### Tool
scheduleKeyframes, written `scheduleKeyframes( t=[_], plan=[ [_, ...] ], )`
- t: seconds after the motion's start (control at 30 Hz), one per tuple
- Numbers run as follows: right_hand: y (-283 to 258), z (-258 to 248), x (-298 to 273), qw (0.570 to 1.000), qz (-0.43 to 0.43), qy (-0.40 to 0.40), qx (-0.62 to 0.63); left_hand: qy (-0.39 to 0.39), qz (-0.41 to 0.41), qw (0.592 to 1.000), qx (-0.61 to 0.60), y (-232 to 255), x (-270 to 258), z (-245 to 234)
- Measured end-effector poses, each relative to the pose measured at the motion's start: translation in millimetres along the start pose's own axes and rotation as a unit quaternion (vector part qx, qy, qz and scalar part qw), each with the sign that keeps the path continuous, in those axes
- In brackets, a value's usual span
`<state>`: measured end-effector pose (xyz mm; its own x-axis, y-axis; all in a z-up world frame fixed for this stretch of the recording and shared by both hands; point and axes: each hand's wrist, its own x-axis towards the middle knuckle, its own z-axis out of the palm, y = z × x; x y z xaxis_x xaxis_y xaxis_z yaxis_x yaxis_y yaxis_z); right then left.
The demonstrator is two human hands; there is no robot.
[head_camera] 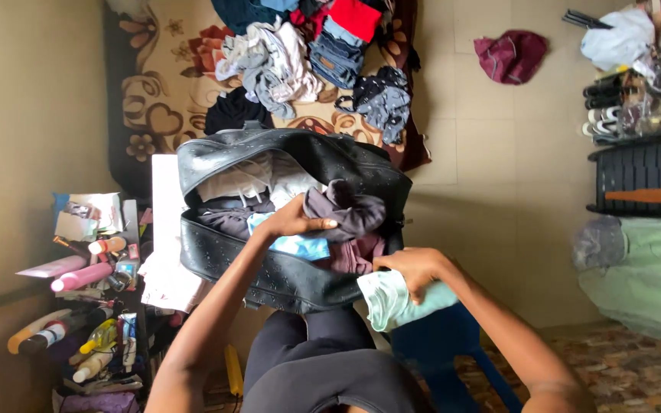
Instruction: Folding clothes on a table and packing them into a duffel bag
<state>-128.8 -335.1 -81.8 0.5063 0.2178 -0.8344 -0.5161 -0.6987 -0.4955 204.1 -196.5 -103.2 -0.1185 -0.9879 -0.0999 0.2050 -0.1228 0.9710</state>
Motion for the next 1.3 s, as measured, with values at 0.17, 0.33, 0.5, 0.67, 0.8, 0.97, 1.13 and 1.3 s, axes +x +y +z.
scheduleKeyframes(
  t=[0.17, 0.33, 0.5, 0.67, 0.8, 0.97, 1.13, 1.3],
  plan=[
    [-22.3, 17.0, -24.7, 0.999, 0.032, 0.026, -0.018, -0.116, -0.104, 0.976, 0.151, -26.1, 31.9, 21.6],
    [-25.5, 28.6, -27.4, 0.997, 0.043, 0.055, -0.015, -0.246, -0.220, 0.881, 0.338, -98.2, 112.4, 60.6],
    [-51.9, 6.0, -49.1, 0.996, 0.056, 0.071, -0.001, -0.187, -0.326, 0.736, 0.563, -184.9, 140.2, 123.9],
    [-52.6, 12.7, -56.3, 0.993, 0.052, 0.098, 0.033, -0.010, -0.011, 0.778, 0.628, -109.3, 82.1, 108.7],
    [-48.5, 10.8, -55.8, 0.992, 0.036, 0.104, 0.053, 0.005, 0.009, 0.744, 0.669, -28.6, 51.0, 102.4],
    [-40.8, 11.9, -43.9, 0.994, 0.031, 0.103, 0.029, 0.020, 0.193, 0.726, 0.659, -127.4, 76.1, 119.8],
    [-46.7, -10.0, -48.2, 0.996, 0.015, 0.090, 0.001, -0.006, 0.082, 0.758, 0.648, -218.3, 99.7, 107.2],
    [-89.2, -70.5, -95.2, 0.984, -0.033, 0.146, 0.100, -0.103, 0.115, 0.880, 0.449, -192.8, 99.3, 81.7]
  ],
)
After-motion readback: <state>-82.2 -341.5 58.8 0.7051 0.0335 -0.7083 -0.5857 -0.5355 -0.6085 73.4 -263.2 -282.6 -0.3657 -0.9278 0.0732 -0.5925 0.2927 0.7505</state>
